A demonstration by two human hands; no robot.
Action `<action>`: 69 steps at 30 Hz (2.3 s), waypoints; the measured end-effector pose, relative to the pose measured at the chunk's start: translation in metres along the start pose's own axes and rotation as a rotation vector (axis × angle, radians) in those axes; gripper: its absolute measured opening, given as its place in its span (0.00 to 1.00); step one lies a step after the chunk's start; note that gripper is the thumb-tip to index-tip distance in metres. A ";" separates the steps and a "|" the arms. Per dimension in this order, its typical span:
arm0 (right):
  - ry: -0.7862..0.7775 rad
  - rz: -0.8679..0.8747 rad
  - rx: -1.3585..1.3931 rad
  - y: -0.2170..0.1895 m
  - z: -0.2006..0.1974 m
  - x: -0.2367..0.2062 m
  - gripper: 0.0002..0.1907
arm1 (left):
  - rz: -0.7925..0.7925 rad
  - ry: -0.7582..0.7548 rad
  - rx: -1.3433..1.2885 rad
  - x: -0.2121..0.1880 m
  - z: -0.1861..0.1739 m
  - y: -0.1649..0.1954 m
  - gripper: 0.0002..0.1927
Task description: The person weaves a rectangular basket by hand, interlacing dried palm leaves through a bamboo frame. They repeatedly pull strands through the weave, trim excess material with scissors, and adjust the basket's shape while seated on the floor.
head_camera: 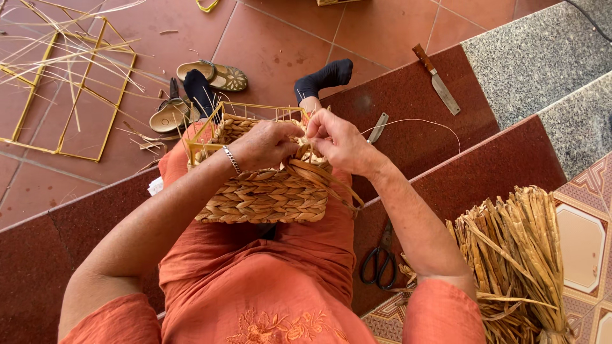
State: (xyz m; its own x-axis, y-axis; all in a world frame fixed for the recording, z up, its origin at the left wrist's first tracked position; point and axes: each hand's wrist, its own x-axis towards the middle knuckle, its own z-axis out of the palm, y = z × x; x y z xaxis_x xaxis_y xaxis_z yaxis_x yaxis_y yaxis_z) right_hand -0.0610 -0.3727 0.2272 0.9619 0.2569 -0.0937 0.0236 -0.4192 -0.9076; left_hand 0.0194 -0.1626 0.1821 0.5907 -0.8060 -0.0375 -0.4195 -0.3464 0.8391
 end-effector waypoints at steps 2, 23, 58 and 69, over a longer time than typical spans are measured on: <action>-0.016 0.034 0.084 0.000 0.001 0.005 0.07 | -0.081 -0.066 -0.056 0.001 -0.003 0.003 0.14; 0.556 -0.488 -0.579 0.043 0.049 -0.047 0.10 | -0.081 -0.085 -0.147 0.002 -0.001 0.002 0.14; 0.144 -0.122 -1.030 -0.037 0.005 -0.092 0.12 | 0.004 -0.096 0.163 -0.005 0.003 0.000 0.19; 0.329 -0.351 -0.859 -0.012 0.053 -0.131 0.21 | 0.060 0.077 0.332 -0.018 0.011 0.008 0.18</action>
State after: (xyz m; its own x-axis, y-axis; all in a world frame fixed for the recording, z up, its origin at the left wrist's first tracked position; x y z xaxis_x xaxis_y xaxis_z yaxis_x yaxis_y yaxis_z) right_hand -0.2017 -0.3558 0.2286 0.8872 0.2869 0.3613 0.3870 -0.8892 -0.2441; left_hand -0.0025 -0.1562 0.1835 0.6032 -0.7955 0.0579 -0.6489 -0.4473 0.6156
